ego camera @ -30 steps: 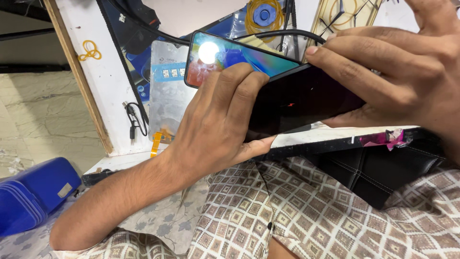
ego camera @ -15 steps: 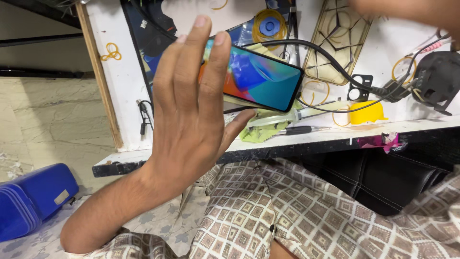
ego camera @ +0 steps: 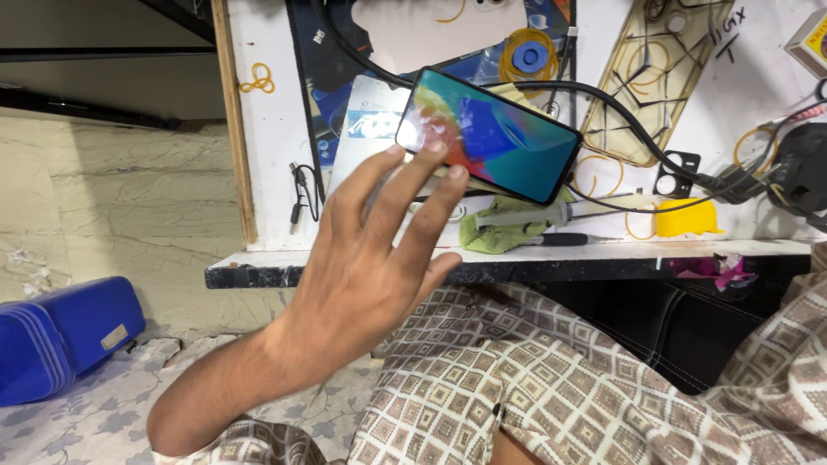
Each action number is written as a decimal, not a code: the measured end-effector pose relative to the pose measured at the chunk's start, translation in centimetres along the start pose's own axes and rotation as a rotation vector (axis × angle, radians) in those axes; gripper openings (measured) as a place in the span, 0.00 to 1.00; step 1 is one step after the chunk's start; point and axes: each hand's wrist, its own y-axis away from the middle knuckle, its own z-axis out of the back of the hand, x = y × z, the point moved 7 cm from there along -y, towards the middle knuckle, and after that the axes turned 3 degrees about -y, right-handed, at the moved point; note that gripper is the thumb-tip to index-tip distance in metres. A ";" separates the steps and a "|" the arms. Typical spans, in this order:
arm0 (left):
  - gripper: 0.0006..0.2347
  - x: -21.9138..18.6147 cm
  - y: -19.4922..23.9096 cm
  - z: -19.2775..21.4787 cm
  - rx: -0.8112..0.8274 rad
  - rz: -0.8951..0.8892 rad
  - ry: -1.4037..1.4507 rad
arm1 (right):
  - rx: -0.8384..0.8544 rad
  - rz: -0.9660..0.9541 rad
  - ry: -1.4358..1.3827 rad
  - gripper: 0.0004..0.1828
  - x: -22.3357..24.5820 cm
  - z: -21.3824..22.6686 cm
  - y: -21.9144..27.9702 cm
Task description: The person disassembles a smartphone, removes the back cover, and uses a screwdriver to adjust internal components. They then reassemble the phone, connect a charging cable to test functionality, and briefly interact with the screen. A second phone is also handled and tested.
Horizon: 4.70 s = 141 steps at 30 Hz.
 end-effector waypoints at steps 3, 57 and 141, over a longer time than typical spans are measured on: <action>0.41 -0.7 0.8 0.0 -0.002 -0.022 0.022 | -0.002 -0.005 -0.001 0.42 0.0 0.0 0.4; 0.08 -3.5 5.7 2.3 -0.037 -0.249 -0.004 | 0.132 0.105 0.238 0.58 4.4 -11.1 -5.6; 0.19 3.5 0.8 -4.5 -0.407 0.356 1.443 | 0.478 0.017 -0.959 0.51 8.3 -10.3 -1.5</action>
